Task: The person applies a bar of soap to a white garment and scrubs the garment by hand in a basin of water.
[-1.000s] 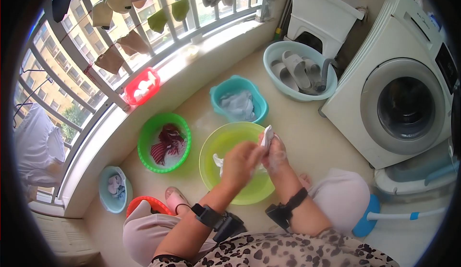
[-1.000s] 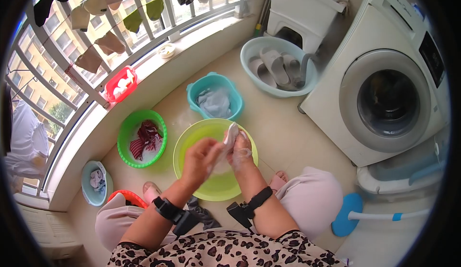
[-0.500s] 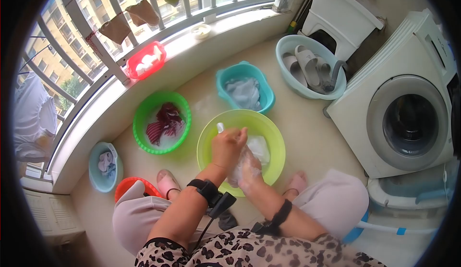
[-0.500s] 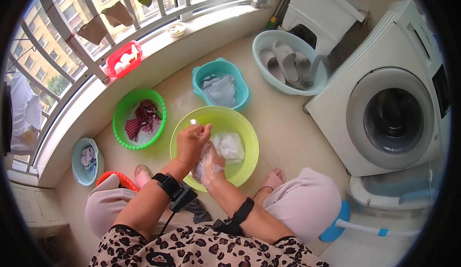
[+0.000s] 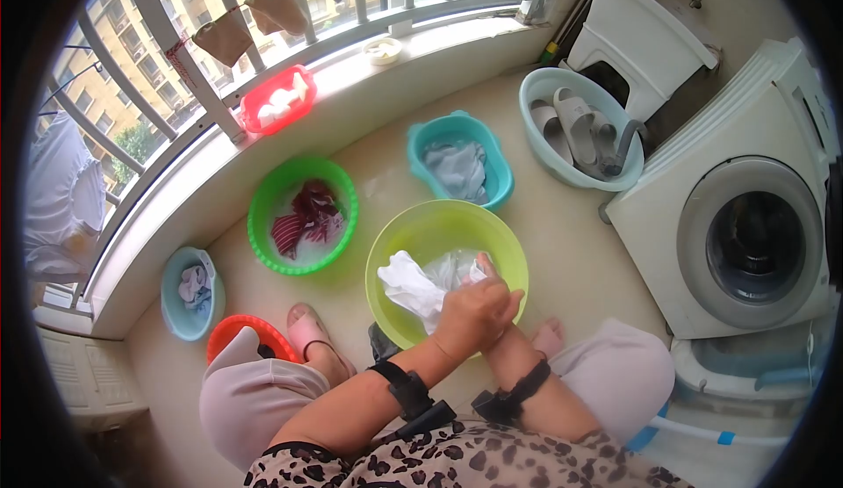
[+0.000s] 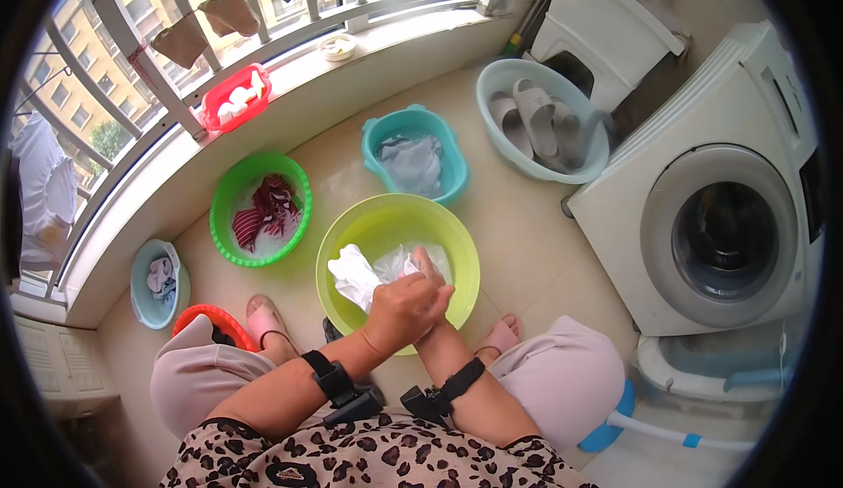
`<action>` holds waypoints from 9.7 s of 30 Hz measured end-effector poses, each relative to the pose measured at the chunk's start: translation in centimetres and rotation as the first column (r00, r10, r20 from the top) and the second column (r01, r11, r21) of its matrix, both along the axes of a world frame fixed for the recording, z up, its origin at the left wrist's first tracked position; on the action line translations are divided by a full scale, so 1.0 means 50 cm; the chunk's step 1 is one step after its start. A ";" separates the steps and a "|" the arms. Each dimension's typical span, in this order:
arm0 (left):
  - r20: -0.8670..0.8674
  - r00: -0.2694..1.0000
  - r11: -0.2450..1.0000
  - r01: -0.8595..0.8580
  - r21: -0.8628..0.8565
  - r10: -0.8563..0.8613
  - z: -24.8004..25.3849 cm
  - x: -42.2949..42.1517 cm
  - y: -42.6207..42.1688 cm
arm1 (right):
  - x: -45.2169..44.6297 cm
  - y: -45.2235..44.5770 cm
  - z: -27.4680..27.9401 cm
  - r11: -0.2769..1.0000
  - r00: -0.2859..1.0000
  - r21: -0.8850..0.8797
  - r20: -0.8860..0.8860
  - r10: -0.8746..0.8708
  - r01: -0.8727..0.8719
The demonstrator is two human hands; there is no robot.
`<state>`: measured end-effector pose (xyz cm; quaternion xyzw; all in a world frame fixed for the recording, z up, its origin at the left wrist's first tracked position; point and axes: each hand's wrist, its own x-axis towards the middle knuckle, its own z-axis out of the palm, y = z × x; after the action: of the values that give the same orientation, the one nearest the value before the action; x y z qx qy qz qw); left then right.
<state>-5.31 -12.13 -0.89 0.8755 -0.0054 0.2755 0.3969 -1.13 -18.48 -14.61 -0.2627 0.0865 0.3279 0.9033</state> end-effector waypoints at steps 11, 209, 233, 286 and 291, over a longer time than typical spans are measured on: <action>0.007 0.994 0.994 -0.105 0.025 0.105 -0.046 0.015 0.037 | -0.040 0.033 0.196 0.991 0.990 -0.125 -0.130 -0.056 0.039; -0.041 0.998 0.998 0.055 -0.019 -0.055 -0.002 -0.005 0.003 | -0.007 0.020 0.175 0.981 0.996 -0.186 0.078 -0.041 0.055; -0.299 0.888 0.586 -0.041 -0.809 -0.350 0.101 0.045 0.234 | 0.085 -0.060 0.131 0.478 0.814 -0.875 0.220 0.537 -0.080; 0.004 0.848 0.130 0.086 -0.988 -0.530 0.055 0.045 0.222 | 0.084 -0.046 -0.004 0.664 0.899 -0.629 -0.143 0.414 -0.406; -0.099 0.850 0.413 0.146 -0.899 -0.517 0.072 0.043 0.219 | 0.086 -0.024 -0.009 0.510 0.958 -0.857 0.085 0.273 -0.069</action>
<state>-3.18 -1.16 2.70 0.5681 0.0303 -0.0131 0.8223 3.18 -19.70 -15.07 -0.7077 0.1127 0.3027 0.6284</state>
